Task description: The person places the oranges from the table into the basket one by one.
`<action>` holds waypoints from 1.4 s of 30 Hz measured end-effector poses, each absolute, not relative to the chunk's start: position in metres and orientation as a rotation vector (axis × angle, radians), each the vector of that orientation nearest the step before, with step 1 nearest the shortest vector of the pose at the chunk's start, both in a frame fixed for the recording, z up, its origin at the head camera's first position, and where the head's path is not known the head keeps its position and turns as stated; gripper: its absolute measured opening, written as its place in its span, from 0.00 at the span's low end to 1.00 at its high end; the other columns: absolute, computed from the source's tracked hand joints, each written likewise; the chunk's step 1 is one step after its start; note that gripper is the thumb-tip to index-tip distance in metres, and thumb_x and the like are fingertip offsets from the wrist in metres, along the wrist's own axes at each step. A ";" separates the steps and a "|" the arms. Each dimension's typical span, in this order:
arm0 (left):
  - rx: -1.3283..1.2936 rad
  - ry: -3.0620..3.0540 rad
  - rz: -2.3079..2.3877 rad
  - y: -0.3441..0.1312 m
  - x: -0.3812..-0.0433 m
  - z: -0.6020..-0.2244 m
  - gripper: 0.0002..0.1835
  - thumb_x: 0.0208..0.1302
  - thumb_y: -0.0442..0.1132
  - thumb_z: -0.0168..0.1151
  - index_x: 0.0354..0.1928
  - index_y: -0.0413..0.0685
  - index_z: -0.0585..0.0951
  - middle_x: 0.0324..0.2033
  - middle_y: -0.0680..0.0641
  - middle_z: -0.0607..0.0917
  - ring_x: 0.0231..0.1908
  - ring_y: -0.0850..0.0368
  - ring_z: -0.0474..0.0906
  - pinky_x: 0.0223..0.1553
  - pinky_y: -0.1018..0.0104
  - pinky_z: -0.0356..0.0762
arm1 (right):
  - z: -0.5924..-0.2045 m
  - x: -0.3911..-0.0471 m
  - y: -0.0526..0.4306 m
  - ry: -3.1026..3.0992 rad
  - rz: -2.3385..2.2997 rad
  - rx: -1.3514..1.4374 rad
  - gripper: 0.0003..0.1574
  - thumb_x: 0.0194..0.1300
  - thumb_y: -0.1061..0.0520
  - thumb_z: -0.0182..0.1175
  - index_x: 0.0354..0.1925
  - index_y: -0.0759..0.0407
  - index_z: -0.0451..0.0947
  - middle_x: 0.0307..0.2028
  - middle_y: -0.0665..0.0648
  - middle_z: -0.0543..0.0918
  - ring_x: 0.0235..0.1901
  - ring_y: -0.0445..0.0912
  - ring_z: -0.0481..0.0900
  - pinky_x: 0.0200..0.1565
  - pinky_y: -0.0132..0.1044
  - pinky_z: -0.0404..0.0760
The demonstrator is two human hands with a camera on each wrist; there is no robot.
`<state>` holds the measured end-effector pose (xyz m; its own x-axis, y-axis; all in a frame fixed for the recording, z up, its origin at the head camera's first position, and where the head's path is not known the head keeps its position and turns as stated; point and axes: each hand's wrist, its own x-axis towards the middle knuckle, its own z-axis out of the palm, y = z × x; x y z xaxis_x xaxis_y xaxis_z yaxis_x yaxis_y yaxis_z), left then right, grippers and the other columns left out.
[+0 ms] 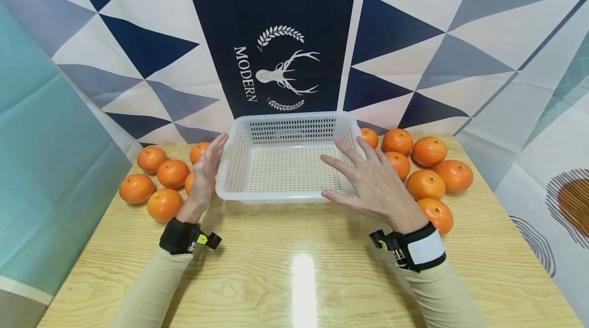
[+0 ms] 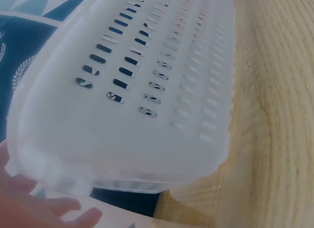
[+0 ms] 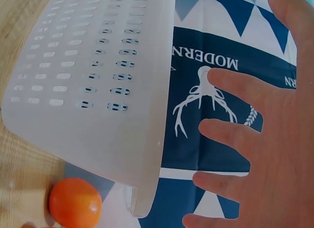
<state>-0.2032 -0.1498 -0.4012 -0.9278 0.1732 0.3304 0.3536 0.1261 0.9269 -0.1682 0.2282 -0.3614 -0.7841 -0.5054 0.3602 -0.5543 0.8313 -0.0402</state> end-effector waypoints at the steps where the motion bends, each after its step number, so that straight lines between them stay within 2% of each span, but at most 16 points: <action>1: -0.530 -2.239 -1.918 -0.150 -0.204 -0.404 0.34 0.74 0.45 0.17 0.79 0.48 0.53 0.80 0.43 0.52 0.78 0.40 0.45 0.72 0.26 0.43 | -0.362 -0.168 0.228 -2.673 0.206 0.799 0.47 0.57 0.26 0.60 0.72 0.33 0.66 0.76 0.57 0.64 0.73 0.67 0.56 0.61 0.74 0.66; 5: -0.545 -2.178 -1.959 -0.151 -0.211 -0.419 0.37 0.74 0.57 0.20 0.79 0.51 0.55 0.80 0.47 0.51 0.78 0.44 0.45 0.72 0.26 0.41 | -0.362 -0.168 0.228 -2.662 0.212 0.800 0.46 0.57 0.26 0.60 0.72 0.33 0.66 0.76 0.57 0.64 0.72 0.68 0.58 0.61 0.74 0.66; 9: -0.604 -2.062 -2.042 -0.150 -0.217 -0.431 0.45 0.70 0.69 0.26 0.78 0.46 0.57 0.80 0.43 0.50 0.78 0.47 0.44 0.74 0.29 0.37 | -0.361 -0.168 0.228 -2.660 0.217 0.800 0.46 0.57 0.26 0.60 0.72 0.33 0.67 0.76 0.57 0.64 0.72 0.68 0.58 0.61 0.75 0.66; 12: -0.634 -2.002 -2.075 -0.148 -0.220 -0.436 0.50 0.67 0.74 0.28 0.77 0.41 0.58 0.79 0.39 0.51 0.78 0.46 0.43 0.74 0.31 0.36 | -0.361 -0.167 0.228 -2.662 0.222 0.801 0.46 0.57 0.26 0.60 0.72 0.33 0.67 0.76 0.57 0.64 0.73 0.67 0.57 0.61 0.75 0.66; 14: -0.628 -2.007 -2.072 -0.148 -0.220 -0.438 0.50 0.67 0.74 0.27 0.77 0.42 0.58 0.79 0.40 0.52 0.78 0.47 0.44 0.74 0.31 0.37 | -0.360 -0.167 0.227 -2.663 0.225 0.804 0.46 0.57 0.27 0.60 0.72 0.33 0.66 0.76 0.57 0.64 0.73 0.67 0.56 0.61 0.75 0.66; 19: -0.592 -2.031 -2.075 -0.148 -0.220 -0.443 0.46 0.71 0.70 0.24 0.76 0.43 0.59 0.80 0.43 0.51 0.78 0.48 0.44 0.74 0.30 0.42 | -0.360 -0.167 0.226 -2.664 0.230 0.812 0.47 0.56 0.27 0.61 0.72 0.33 0.66 0.76 0.57 0.65 0.75 0.66 0.53 0.61 0.75 0.66; 24: -0.560 -1.991 -2.088 -0.147 -0.223 -0.449 0.39 0.74 0.56 0.24 0.74 0.35 0.62 0.80 0.43 0.49 0.78 0.49 0.44 0.74 0.30 0.42 | -0.360 -0.167 0.226 -2.654 0.229 0.816 0.47 0.56 0.27 0.61 0.72 0.34 0.67 0.75 0.58 0.65 0.75 0.66 0.54 0.62 0.74 0.66; 27: -0.562 -1.989 -2.043 -0.148 -0.225 -0.451 0.34 0.73 0.47 0.27 0.71 0.33 0.65 0.79 0.41 0.52 0.78 0.48 0.45 0.73 0.31 0.45 | -0.360 -0.167 0.227 -2.659 0.229 0.812 0.47 0.56 0.27 0.62 0.72 0.34 0.67 0.75 0.58 0.65 0.75 0.65 0.53 0.62 0.74 0.66; 33: -0.539 -2.066 -1.923 -0.151 -0.217 -0.442 0.28 0.67 0.31 0.33 0.65 0.27 0.71 0.77 0.34 0.55 0.77 0.43 0.47 0.71 0.32 0.53 | -0.361 -0.166 0.227 -2.679 0.230 0.809 0.50 0.54 0.26 0.62 0.72 0.34 0.66 0.76 0.57 0.64 0.74 0.66 0.55 0.62 0.74 0.66; 36: -0.546 -2.085 -1.902 -0.151 -0.210 -0.432 0.28 0.62 0.24 0.36 0.63 0.22 0.70 0.76 0.29 0.54 0.77 0.38 0.47 0.71 0.32 0.53 | -0.362 -0.166 0.227 -2.673 0.228 0.809 0.51 0.52 0.25 0.62 0.72 0.33 0.66 0.76 0.56 0.64 0.73 0.67 0.57 0.60 0.74 0.67; 38: -0.541 -2.104 -1.883 -0.150 -0.207 -0.427 0.29 0.58 0.23 0.38 0.63 0.21 0.69 0.76 0.27 0.54 0.76 0.36 0.47 0.71 0.34 0.53 | -0.362 -0.166 0.226 -2.668 0.229 0.811 0.51 0.51 0.24 0.62 0.72 0.33 0.66 0.76 0.56 0.64 0.73 0.67 0.58 0.60 0.74 0.68; 42: -0.543 -2.118 -1.874 -0.151 -0.206 -0.425 0.29 0.58 0.22 0.38 0.63 0.21 0.69 0.76 0.27 0.54 0.76 0.35 0.47 0.71 0.34 0.53 | -0.362 -0.167 0.226 -2.673 0.235 0.808 0.51 0.51 0.24 0.62 0.72 0.32 0.66 0.76 0.55 0.63 0.73 0.66 0.57 0.60 0.73 0.68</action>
<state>-0.2059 -0.1507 -0.4249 -0.8961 0.1038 0.4315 0.4410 0.0975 0.8922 -0.1665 0.2263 -0.3620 -0.7815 -0.5064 0.3644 -0.5622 0.8249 -0.0593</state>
